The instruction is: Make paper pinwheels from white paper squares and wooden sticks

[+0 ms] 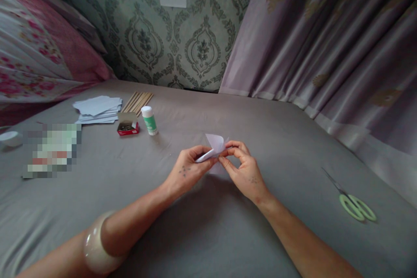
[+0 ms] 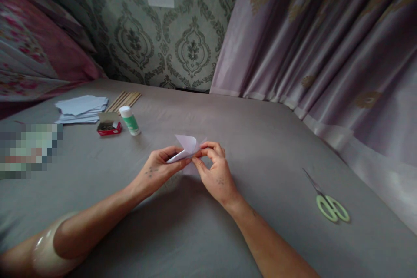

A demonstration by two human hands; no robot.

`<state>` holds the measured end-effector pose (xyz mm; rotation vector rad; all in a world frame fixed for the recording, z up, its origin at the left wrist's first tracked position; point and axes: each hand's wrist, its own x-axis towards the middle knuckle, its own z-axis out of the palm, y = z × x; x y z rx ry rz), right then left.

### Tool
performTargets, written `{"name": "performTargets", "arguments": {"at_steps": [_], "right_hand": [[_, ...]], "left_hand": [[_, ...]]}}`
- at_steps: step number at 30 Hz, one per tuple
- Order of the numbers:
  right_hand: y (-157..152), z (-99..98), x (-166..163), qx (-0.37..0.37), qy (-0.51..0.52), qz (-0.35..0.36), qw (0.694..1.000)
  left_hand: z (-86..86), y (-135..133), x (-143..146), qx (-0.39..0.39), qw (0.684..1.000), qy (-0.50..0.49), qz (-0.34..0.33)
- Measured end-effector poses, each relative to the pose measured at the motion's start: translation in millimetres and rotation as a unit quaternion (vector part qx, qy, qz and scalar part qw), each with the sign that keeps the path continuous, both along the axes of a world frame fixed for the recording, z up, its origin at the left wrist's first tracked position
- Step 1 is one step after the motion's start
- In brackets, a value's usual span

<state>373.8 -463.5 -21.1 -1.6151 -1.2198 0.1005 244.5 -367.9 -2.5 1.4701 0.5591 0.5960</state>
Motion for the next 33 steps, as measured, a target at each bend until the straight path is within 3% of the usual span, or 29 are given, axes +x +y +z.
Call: {"name": "performTargets", "arguments": {"at_steps": [7,14,33], "right_hand": [[1,-3.2,4,-0.003,-0.032,-0.035,0.999],[-2,-0.6,10,-0.014,-0.096,0.012,0.995],[-3,4.5,18,-0.072,-0.09,0.048,0.992]], "left_hand": [[-2.7,2,1,-0.014,1.0,0.013,-0.013],[-3.4,4,-1,-0.006,0.999,0.032,-0.037],[-0.7,8,-2,0.037,0.993,0.083,-0.069]]}}
